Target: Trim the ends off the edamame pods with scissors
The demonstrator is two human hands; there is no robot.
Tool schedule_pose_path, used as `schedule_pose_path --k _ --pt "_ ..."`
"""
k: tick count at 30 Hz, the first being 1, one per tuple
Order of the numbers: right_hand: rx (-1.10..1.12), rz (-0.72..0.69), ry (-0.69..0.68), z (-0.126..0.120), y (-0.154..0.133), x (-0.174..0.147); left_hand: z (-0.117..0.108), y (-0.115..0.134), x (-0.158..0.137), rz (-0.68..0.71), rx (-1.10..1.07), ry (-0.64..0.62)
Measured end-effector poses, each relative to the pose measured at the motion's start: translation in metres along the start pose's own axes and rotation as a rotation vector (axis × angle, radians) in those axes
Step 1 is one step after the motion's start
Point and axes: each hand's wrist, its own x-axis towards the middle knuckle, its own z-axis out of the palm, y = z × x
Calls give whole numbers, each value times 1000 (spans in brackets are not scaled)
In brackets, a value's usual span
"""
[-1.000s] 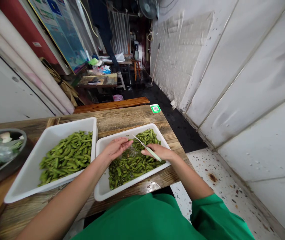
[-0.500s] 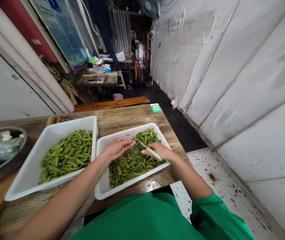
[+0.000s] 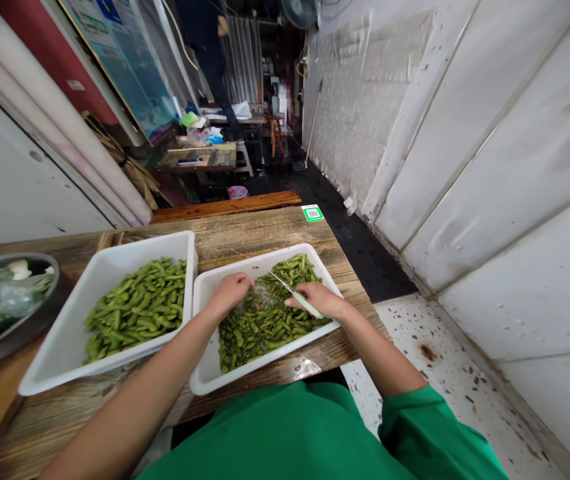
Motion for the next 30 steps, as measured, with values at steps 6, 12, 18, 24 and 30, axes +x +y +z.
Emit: schedule_pose_path --k 6,12,18,24,30 --pt "-13 -11 1 1 3 1 6 -11 -3 87 332 41" --pt "-4 -28 -3 3 7 2 6 -15 5 88 396 45" --pt "-18 -31 -7 2 5 1 4 -26 15 130 368 -86" --pt "-17 -29 6 1 2 0 3 -12 5 61 45 -122" --pt "31 9 -23 0 -1 -1 5 -2 -1 -52 -241 -229"
